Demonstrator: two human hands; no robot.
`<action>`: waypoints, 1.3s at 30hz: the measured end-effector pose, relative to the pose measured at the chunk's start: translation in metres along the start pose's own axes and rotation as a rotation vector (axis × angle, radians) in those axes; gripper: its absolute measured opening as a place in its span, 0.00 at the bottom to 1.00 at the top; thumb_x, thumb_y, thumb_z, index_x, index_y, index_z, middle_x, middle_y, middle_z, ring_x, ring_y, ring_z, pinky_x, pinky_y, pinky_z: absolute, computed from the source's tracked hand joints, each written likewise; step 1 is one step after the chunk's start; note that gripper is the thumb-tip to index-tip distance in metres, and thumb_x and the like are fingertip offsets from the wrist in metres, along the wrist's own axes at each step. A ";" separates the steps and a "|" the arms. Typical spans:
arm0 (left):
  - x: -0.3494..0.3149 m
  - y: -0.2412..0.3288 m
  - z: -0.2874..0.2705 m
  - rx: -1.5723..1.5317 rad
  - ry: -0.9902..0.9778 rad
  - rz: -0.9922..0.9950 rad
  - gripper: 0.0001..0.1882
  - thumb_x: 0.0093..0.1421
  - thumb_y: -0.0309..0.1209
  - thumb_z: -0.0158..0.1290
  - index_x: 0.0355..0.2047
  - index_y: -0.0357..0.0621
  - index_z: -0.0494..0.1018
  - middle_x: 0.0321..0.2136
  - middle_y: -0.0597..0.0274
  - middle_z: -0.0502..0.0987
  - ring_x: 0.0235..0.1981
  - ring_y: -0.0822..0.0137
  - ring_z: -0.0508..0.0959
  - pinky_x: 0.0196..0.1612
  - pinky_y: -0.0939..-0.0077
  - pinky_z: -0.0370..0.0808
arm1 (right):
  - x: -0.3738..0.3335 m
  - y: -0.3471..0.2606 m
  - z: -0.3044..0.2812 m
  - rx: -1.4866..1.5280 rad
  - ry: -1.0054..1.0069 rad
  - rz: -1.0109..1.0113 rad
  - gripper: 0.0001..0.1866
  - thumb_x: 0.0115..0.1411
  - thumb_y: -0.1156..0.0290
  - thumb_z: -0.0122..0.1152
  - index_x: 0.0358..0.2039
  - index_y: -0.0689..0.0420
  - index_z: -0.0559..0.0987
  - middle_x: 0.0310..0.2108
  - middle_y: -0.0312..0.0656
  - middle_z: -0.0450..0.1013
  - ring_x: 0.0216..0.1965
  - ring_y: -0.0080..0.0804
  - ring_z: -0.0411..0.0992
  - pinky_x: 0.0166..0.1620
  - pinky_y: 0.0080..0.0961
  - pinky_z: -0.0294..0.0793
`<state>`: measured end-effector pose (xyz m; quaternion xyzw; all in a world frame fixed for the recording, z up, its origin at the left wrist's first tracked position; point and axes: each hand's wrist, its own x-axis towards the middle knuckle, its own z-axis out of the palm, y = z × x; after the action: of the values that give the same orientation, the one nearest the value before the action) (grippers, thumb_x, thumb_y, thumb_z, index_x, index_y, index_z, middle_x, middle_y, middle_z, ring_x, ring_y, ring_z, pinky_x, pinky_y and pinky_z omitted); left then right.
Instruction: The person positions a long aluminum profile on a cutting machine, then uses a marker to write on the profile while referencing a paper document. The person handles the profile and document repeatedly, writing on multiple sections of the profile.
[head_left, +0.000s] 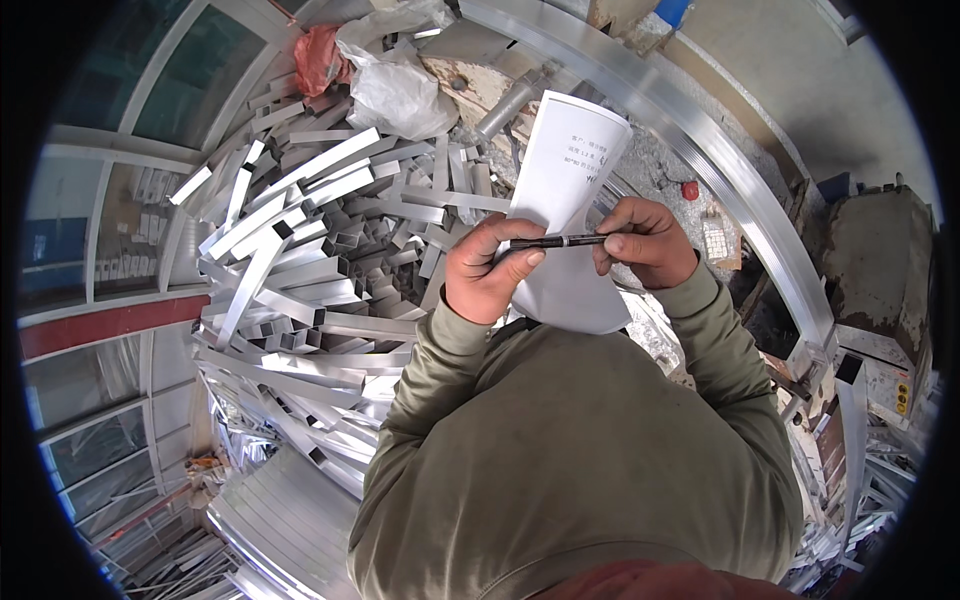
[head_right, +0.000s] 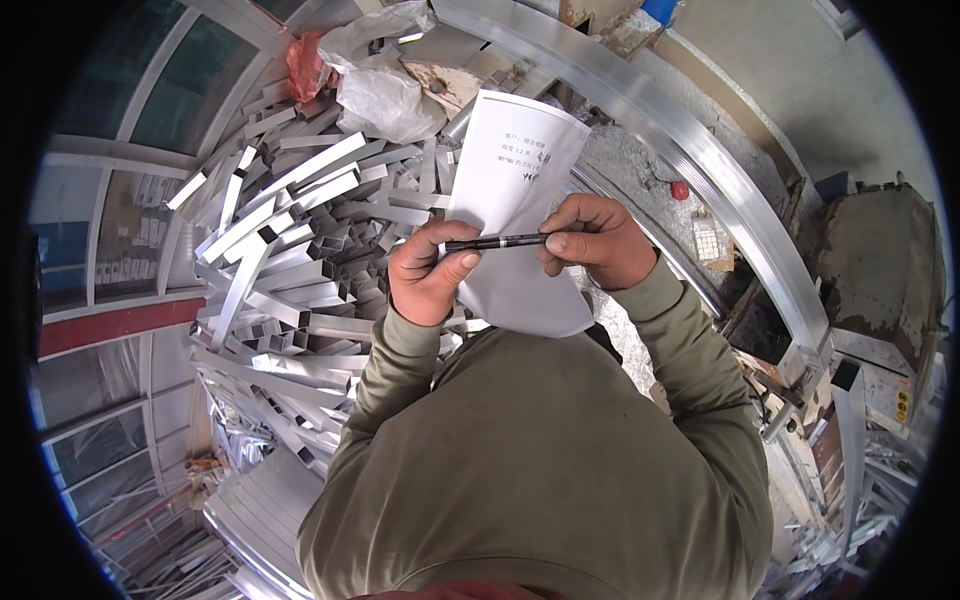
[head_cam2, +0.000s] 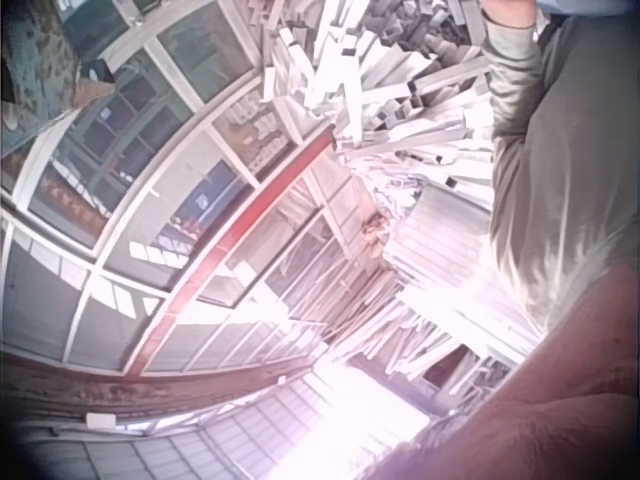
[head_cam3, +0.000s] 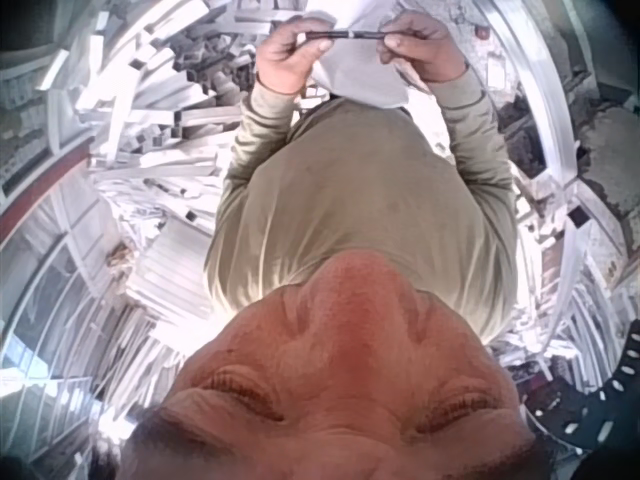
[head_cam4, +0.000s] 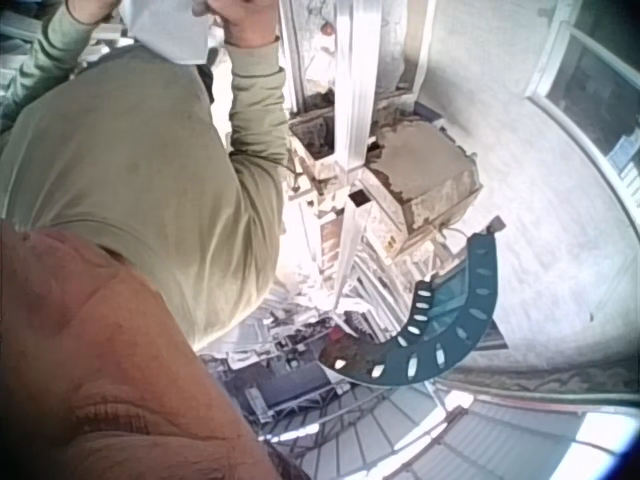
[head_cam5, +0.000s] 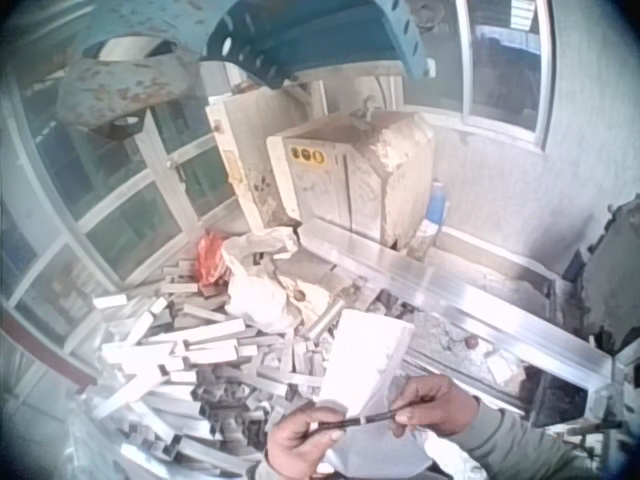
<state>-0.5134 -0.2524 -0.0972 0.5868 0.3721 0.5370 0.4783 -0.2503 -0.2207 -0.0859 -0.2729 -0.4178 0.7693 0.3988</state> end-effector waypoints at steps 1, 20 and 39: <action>0.001 -0.001 -0.001 -0.055 -0.020 -0.034 0.14 0.60 0.22 0.67 0.45 0.34 0.80 0.39 0.58 0.81 0.40 0.68 0.78 0.48 0.74 0.74 | -0.004 0.001 -0.004 -0.155 -0.005 -0.004 0.05 0.67 0.74 0.66 0.41 0.62 0.82 0.33 0.43 0.81 0.31 0.29 0.79 0.38 0.27 0.79; 0.006 -0.040 -0.018 0.107 0.035 -0.112 0.23 0.60 0.24 0.67 0.56 0.34 0.79 0.47 0.55 0.82 0.48 0.67 0.79 0.55 0.73 0.74 | -0.011 0.014 -0.018 -0.268 0.024 -0.011 0.09 0.69 0.72 0.66 0.45 0.64 0.81 0.39 0.37 0.77 0.41 0.24 0.74 0.48 0.25 0.74; -0.072 -0.067 -0.063 -0.132 0.545 -0.257 0.21 0.67 0.31 0.64 0.56 0.31 0.78 0.48 0.51 0.83 0.47 0.65 0.80 0.55 0.67 0.77 | 0.101 -0.029 -0.257 -0.856 0.887 -0.425 0.10 0.63 0.68 0.67 0.40 0.58 0.78 0.25 0.33 0.72 0.28 0.18 0.67 0.33 0.22 0.70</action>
<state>-0.5812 -0.2930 -0.1834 0.3370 0.5223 0.6328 0.4618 -0.0997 -0.0168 -0.1990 -0.6107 -0.5281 0.2534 0.5329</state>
